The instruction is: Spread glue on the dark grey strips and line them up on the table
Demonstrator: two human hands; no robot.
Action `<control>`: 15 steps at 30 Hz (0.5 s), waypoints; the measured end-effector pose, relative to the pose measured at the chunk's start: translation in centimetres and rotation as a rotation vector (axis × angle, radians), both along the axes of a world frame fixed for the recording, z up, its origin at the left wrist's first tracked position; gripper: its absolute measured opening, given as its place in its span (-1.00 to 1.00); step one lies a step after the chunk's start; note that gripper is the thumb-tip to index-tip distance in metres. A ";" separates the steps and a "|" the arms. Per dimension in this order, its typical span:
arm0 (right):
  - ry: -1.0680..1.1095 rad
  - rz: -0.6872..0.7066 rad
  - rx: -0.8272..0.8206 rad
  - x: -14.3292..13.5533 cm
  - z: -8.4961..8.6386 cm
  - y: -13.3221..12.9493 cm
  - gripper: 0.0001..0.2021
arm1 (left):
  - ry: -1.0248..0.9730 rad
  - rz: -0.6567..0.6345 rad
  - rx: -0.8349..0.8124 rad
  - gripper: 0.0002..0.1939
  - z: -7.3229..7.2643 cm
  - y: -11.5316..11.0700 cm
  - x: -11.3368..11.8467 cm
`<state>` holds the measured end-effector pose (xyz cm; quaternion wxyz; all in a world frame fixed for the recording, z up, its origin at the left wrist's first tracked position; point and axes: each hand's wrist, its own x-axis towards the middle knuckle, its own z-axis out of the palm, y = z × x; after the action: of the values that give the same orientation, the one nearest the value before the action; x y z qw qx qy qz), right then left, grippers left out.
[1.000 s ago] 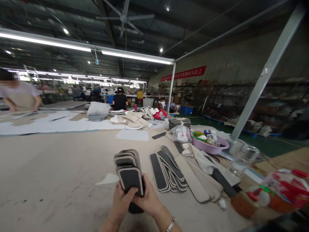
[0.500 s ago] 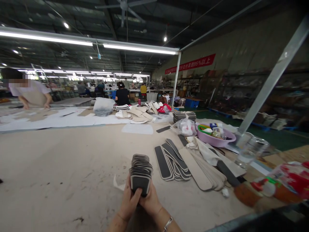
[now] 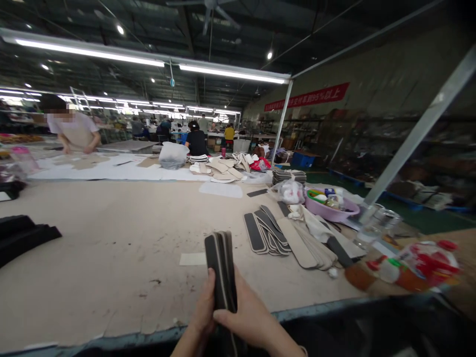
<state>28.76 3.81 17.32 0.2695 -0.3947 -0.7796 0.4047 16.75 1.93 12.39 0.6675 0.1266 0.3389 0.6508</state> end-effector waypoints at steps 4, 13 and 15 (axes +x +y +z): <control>-0.093 0.157 -0.048 -0.3 -0.3 1.1 -0.49 | -0.206 -0.038 -0.180 -0.49 -0.7 -4.2 -3.7; -0.368 0.020 0.324 -7.0 -7.6 8.7 -0.44 | -0.118 0.283 -0.093 -0.49 1.1 -8.7 -9.9; -0.396 0.024 0.349 -7.9 -8.4 8.8 -0.60 | -0.084 0.302 -0.111 -0.41 1.5 -8.2 -9.6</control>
<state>20.88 12.61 8.95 0.1710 -0.4044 -0.8798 0.1819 7.16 -6.29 13.86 0.5817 0.0099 0.3615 0.7286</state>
